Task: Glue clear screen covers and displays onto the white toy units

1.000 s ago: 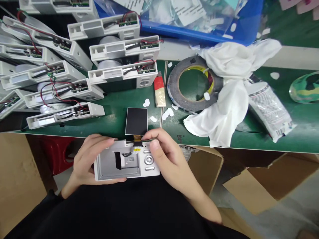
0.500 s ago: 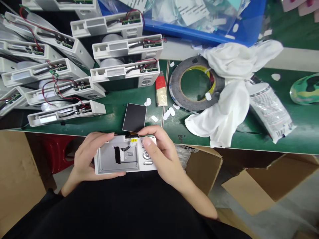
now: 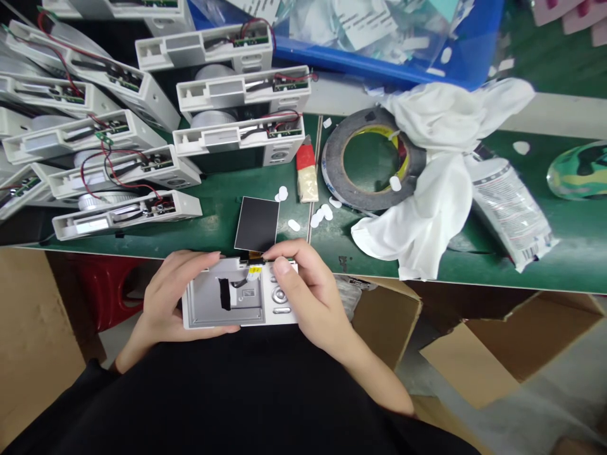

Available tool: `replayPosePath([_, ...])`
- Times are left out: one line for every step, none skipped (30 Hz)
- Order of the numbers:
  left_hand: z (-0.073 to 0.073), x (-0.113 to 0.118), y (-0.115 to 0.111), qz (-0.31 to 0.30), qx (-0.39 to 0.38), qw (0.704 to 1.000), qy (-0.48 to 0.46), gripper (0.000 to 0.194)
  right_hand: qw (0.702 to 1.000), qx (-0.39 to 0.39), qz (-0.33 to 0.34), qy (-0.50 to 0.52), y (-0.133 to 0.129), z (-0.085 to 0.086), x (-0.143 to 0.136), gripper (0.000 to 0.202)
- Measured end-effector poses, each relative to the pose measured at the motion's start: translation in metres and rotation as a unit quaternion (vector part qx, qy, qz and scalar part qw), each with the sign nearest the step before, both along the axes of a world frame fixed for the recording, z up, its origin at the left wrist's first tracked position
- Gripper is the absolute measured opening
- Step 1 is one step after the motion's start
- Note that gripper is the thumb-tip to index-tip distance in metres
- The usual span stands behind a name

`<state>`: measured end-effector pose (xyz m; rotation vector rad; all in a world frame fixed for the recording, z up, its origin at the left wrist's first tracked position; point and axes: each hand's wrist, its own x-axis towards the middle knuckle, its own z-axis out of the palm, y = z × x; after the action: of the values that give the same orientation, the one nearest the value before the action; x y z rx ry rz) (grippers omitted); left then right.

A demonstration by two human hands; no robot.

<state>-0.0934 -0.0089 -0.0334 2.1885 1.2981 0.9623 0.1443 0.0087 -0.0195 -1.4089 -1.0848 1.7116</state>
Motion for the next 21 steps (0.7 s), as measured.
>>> replayPosePath([-0.0002,-0.0001,-0.0003,0.001,-0.002,1.000,0.002,0.079,1.000,-0.002,0.001,-0.001,0.0003,0.0003,-0.0001,0.039])
replayPosePath([-0.0004,-0.0001,-0.0007,0.001,-0.002,1.000,0.004,0.078,1.000,-0.003,0.001,0.000,0.0007,0.0009,-0.0003,0.040])
replayPosePath([-0.0005,0.0000,-0.0010,0.001,-0.001,1.000,0.005,0.077,1.000,-0.004,0.001,-0.001,0.0011,0.0019,-0.0006,0.041])
replayPosePath([-0.0006,0.0001,-0.0013,0.003,0.000,1.000,0.004,0.077,1.000,-0.007,0.001,-0.004,0.0016,0.0031,-0.0011,0.041])
replayPosePath([-0.0005,0.0003,-0.0014,0.005,-0.002,1.000,0.005,0.077,1.000,-0.011,-0.002,-0.007,0.0020,0.0045,-0.0016,0.042])
replayPosePath([-0.0004,0.0004,-0.0014,0.007,-0.002,1.000,0.004,0.078,1.000,-0.016,-0.005,-0.010,0.0024,0.0059,-0.0022,0.042])
replayPosePath([-0.0003,0.0005,-0.0013,0.006,-0.002,1.000,0.005,0.079,1.000,-0.021,-0.009,-0.010,0.0026,0.0072,-0.0026,0.041])
replayPosePath([-0.0002,0.0005,-0.0010,0.005,0.000,1.000,0.006,0.078,1.000,-0.027,-0.013,-0.007,0.0027,0.0082,-0.0030,0.040])
replayPosePath([-0.0001,0.0005,-0.0006,0.003,0.003,1.000,0.007,0.078,0.999,-0.031,-0.015,-0.001,0.0026,0.0089,-0.0032,0.039])
replayPosePath([-0.0002,0.0004,-0.0002,0.000,0.007,1.000,0.007,0.077,0.999,-0.031,-0.016,0.006,0.0023,0.0093,-0.0033,0.038])
replayPosePath([-0.0004,0.0003,0.0002,-0.003,0.010,1.000,0.006,0.076,0.999,-0.030,-0.017,0.010,0.0020,0.0094,-0.0032,0.036])
replayPosePath([-0.0008,0.0002,0.0004,-0.004,0.012,1.000,0.005,0.076,0.999,-0.028,-0.017,0.011,0.0016,0.0093,-0.0030,0.035])
replayPosePath([-0.0013,0.0002,0.0004,-0.002,0.013,1.000,0.003,0.078,0.999,-0.025,-0.018,0.009,0.0013,0.0090,-0.0028,0.033])
replayPosePath([-0.0019,0.0001,0.0002,-0.001,0.012,1.000,0.001,0.080,1.000,-0.022,-0.018,0.008,0.0011,0.0087,-0.0026,0.032])
replayPosePath([-0.0027,0.0001,-0.0001,-0.001,0.010,1.000,-0.002,0.084,1.000,-0.019,-0.018,0.007,0.0010,0.0085,-0.0024,0.032])
replayPosePath([-0.0034,0.0001,-0.0006,0.000,0.007,1.000,-0.006,0.087,1.000,-0.018,-0.019,0.007,0.0011,0.0083,-0.0022,0.031])
replayPosePath([-0.0041,0.0001,-0.0011,0.001,0.006,1.000,-0.010,0.090,1.000,-0.017,-0.019,0.009,0.0012,0.0083,-0.0022,0.031])
replayPosePath([-0.0047,0.0001,-0.0016,0.001,0.005,1.000,-0.013,0.091,1.000,-0.017,-0.018,0.012,0.0013,0.0083,-0.0021,0.031])
replayPosePath([-0.0052,0.0000,-0.0020,0.000,0.005,1.000,-0.015,0.091,1.000,-0.016,-0.018,0.015,0.0013,0.0083,-0.0021,0.030])
replayPosePath([-0.0055,-0.0001,-0.0023,-0.001,0.006,1.000,-0.015,0.090,1.000,-0.016,-0.018,0.018,0.0013,0.0083,-0.0021,0.029])
replayPosePath([-0.0057,-0.0001,-0.0025,-0.003,0.008,1.000,-0.014,0.087,0.999,-0.016,-0.019,0.021,0.0011,0.0083,-0.0020,0.029])
